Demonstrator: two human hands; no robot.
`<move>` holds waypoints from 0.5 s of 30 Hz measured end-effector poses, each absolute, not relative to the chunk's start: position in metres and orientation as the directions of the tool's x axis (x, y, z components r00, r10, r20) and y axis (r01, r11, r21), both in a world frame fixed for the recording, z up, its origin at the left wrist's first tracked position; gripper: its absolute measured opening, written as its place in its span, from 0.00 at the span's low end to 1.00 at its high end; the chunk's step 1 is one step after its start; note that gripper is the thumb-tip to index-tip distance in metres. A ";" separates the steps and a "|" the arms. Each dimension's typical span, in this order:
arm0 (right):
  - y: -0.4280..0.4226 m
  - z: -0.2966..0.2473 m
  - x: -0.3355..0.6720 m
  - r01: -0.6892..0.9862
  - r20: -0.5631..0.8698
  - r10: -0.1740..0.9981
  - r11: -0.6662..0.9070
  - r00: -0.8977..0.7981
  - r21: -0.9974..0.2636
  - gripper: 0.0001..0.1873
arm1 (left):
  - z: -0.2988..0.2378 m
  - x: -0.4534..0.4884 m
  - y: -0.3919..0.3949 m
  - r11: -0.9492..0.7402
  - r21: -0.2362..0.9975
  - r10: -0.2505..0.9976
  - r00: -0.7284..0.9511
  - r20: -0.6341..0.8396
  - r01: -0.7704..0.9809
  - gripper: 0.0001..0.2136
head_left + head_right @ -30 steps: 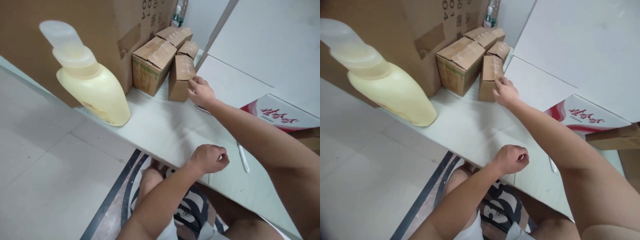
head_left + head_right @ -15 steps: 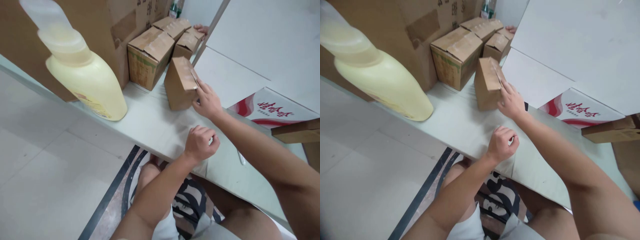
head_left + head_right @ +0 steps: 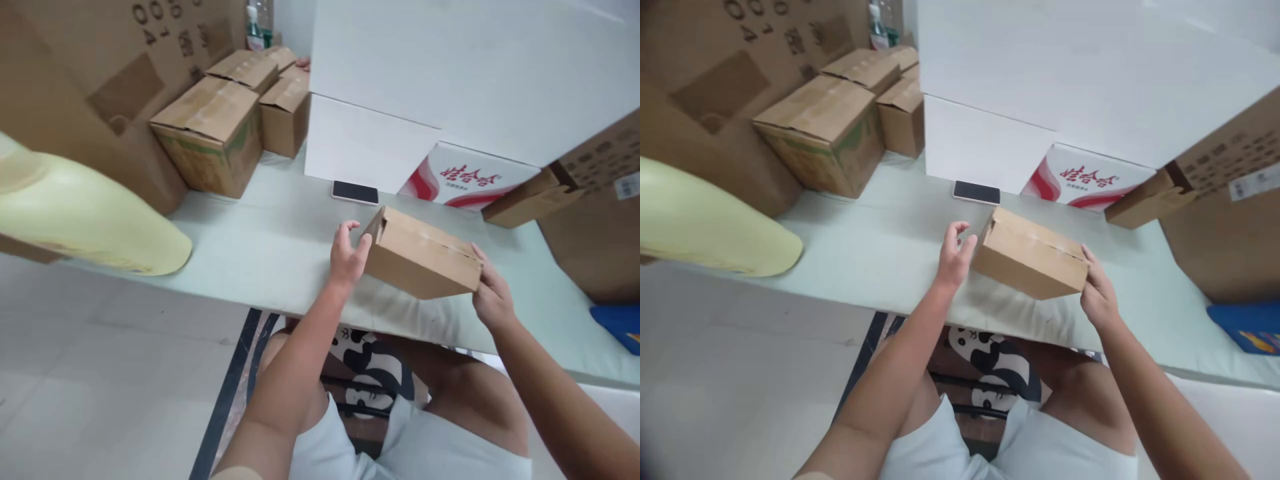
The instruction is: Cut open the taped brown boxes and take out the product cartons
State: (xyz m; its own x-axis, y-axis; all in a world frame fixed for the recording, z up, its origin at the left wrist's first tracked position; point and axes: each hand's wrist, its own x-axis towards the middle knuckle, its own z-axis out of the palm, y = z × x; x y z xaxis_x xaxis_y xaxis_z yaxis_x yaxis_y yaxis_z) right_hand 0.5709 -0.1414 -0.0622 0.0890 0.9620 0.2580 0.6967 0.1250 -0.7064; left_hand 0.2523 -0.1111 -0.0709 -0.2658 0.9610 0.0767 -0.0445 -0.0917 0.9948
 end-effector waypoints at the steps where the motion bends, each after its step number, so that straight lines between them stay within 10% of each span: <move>1: -0.141 -0.065 0.571 0.625 0.228 0.966 0.103 0.123 -0.774 0.17 | -0.071 0.257 -0.109 -0.106 0.992 0.971 -0.223 0.090 -0.064 0.15; 6: -0.119 -0.059 0.546 0.310 0.150 0.966 0.079 0.213 -0.947 0.16 | -0.079 0.270 -0.095 -0.149 0.973 0.979 -0.163 0.120 -0.177 0.23; 10: -0.129 -0.009 0.515 0.355 0.349 0.852 0.210 0.390 -0.911 0.16 | -0.084 0.270 -0.089 -0.194 0.962 0.968 -0.199 0.156 -0.190 0.27; 15: -0.227 0.032 0.534 0.488 0.299 0.946 0.202 0.128 -0.849 0.21 | -0.091 0.264 -0.091 -0.263 0.957 0.950 -0.204 0.235 -0.124 0.29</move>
